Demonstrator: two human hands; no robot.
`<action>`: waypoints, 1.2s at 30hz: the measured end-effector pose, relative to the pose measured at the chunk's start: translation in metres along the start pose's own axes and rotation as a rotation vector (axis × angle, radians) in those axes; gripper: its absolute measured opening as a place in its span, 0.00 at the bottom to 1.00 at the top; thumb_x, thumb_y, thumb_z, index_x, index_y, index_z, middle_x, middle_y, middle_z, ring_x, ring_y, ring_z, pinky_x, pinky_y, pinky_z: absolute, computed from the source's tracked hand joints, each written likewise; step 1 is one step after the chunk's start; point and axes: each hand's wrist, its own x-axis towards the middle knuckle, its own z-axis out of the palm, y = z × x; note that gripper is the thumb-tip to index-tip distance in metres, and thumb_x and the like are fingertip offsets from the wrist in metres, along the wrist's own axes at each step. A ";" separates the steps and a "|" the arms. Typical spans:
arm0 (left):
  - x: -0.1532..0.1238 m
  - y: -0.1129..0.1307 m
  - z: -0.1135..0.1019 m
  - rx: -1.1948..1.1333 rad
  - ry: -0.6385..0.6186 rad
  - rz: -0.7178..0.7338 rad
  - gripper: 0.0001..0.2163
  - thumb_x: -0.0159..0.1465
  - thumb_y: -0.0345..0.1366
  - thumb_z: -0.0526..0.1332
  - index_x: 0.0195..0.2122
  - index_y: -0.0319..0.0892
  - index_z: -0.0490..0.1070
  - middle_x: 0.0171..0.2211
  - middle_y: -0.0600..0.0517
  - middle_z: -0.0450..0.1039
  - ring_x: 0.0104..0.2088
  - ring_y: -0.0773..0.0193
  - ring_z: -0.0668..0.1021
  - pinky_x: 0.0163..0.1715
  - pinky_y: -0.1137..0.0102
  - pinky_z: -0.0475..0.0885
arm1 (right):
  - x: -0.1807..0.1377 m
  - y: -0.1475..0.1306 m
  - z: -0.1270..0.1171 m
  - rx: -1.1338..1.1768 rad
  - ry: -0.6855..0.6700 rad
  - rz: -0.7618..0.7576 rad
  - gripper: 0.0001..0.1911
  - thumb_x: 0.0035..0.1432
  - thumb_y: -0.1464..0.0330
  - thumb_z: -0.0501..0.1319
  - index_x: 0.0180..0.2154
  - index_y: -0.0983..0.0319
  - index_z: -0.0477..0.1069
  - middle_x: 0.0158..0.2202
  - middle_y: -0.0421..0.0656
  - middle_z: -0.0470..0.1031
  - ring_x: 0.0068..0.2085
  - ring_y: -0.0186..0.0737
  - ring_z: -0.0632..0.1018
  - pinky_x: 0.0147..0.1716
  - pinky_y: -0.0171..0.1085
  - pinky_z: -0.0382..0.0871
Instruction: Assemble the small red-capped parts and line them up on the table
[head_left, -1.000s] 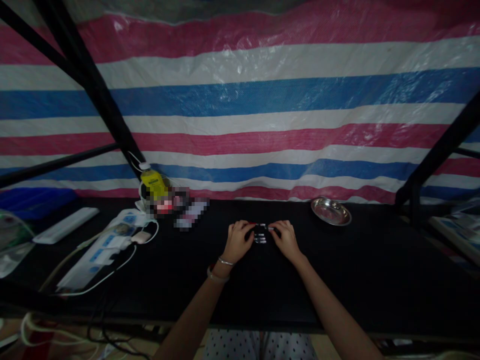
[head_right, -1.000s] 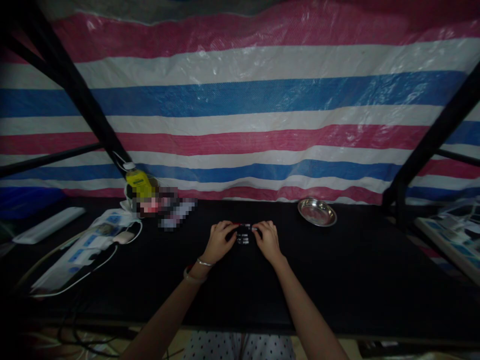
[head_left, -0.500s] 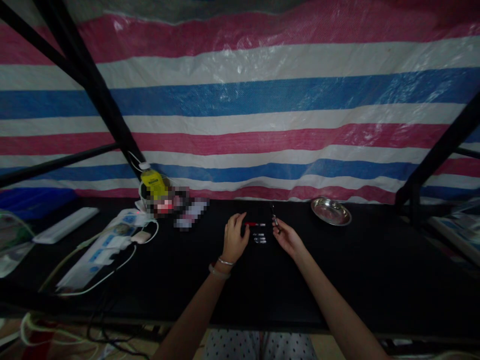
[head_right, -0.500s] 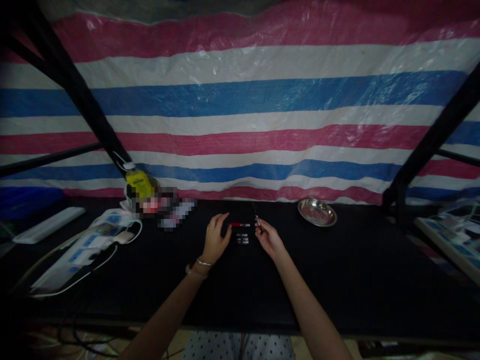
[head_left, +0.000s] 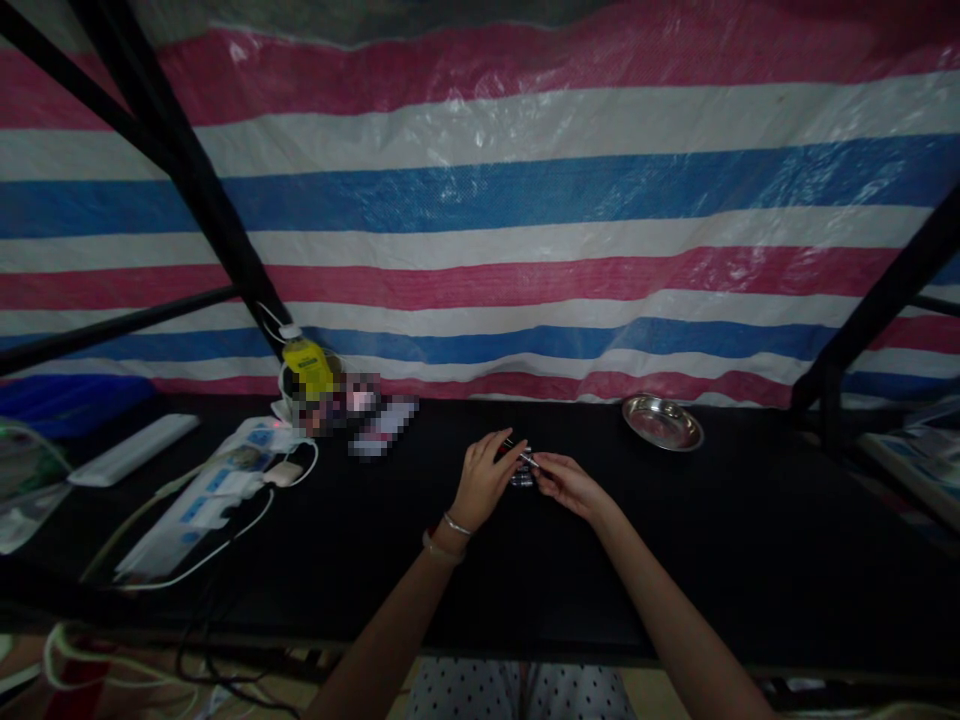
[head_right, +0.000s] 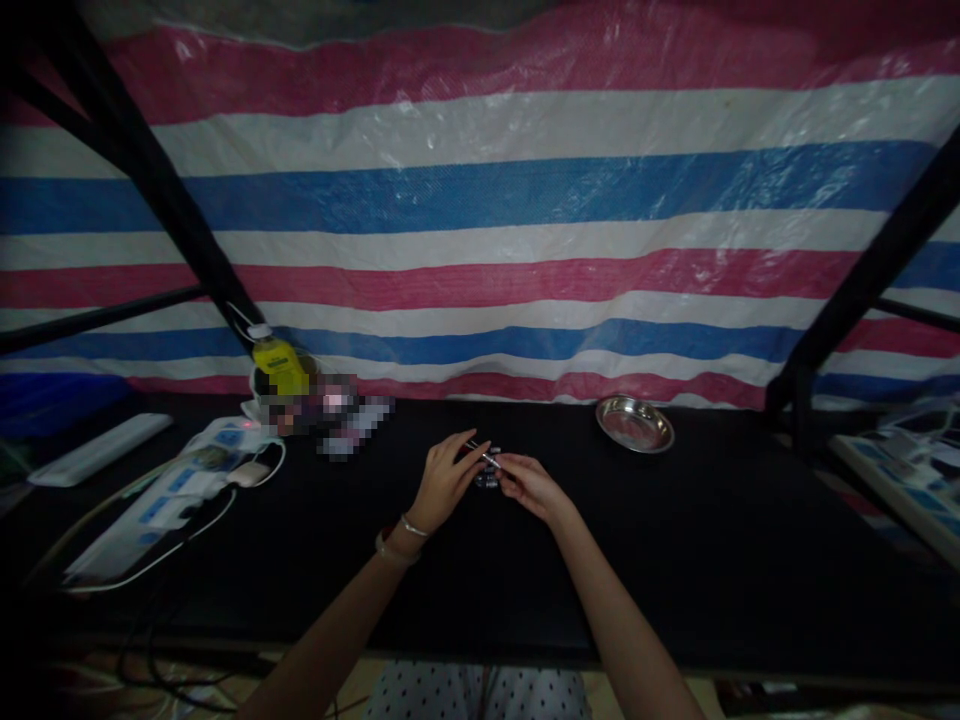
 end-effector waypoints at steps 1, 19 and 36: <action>0.000 -0.001 0.000 -0.006 -0.009 -0.014 0.15 0.65 0.34 0.54 0.52 0.49 0.66 0.52 0.47 0.65 0.52 0.57 0.67 0.48 0.62 0.63 | -0.001 -0.001 0.001 -0.003 -0.009 -0.002 0.16 0.39 0.64 0.71 0.31 0.65 0.74 0.20 0.37 0.68 0.17 0.22 0.61 0.15 0.26 0.49; -0.002 -0.010 0.006 -0.143 -0.092 -0.319 0.14 0.68 0.33 0.46 0.52 0.42 0.63 0.42 0.49 0.72 0.42 0.61 0.72 0.41 0.65 0.64 | -0.001 -0.017 -0.010 0.078 0.208 -0.267 0.15 0.40 0.70 0.69 0.35 0.62 0.74 0.29 0.41 0.75 0.20 0.24 0.64 0.18 0.27 0.58; -0.006 -0.015 0.011 -0.243 -0.149 -0.273 0.13 0.66 0.31 0.50 0.50 0.47 0.67 0.41 0.50 0.70 0.42 0.62 0.71 0.41 0.65 0.66 | 0.008 0.001 -0.036 -1.119 0.645 -0.654 0.16 0.55 0.58 0.55 0.35 0.61 0.76 0.28 0.44 0.69 0.32 0.41 0.68 0.35 0.40 0.62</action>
